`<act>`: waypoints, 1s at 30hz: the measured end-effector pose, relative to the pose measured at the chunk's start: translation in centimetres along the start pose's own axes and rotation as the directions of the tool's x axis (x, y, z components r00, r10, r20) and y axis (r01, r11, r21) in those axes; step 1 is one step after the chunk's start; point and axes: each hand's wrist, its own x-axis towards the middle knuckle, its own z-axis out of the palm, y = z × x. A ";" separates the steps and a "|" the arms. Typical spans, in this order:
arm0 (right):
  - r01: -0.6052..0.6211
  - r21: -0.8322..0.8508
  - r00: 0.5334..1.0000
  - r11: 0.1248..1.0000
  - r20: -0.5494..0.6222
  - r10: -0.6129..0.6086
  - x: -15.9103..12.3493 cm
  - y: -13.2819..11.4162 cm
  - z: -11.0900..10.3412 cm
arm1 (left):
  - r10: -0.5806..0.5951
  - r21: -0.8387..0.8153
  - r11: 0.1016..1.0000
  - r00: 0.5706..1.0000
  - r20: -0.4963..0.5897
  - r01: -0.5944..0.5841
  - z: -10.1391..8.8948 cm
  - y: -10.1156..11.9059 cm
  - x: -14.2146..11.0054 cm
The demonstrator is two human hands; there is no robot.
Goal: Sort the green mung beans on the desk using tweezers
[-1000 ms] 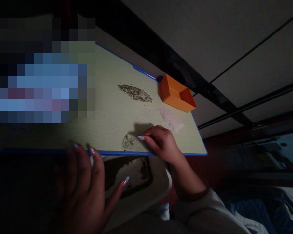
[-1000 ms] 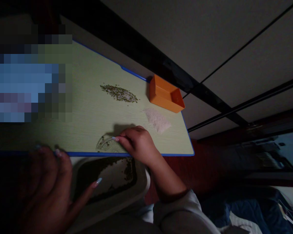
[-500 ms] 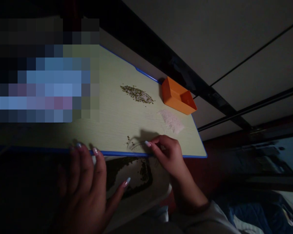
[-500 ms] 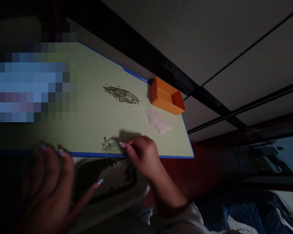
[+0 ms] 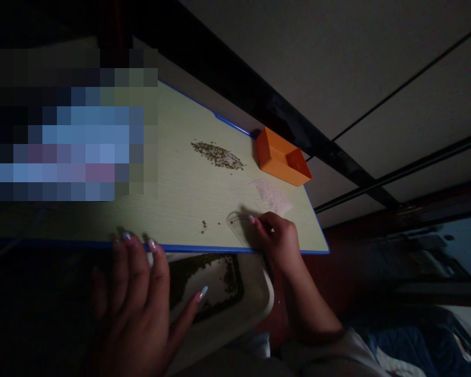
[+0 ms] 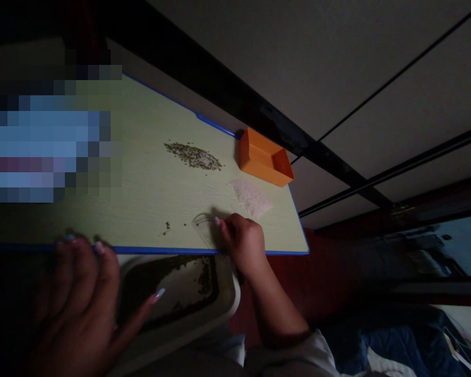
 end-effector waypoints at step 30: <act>-0.150 0.152 0.984 0.977 -0.071 0.162 0.5 3.7 -2.0 | -0.010 -0.019 1.000 1.000 -0.001 0.010 0.0 0.0 0.1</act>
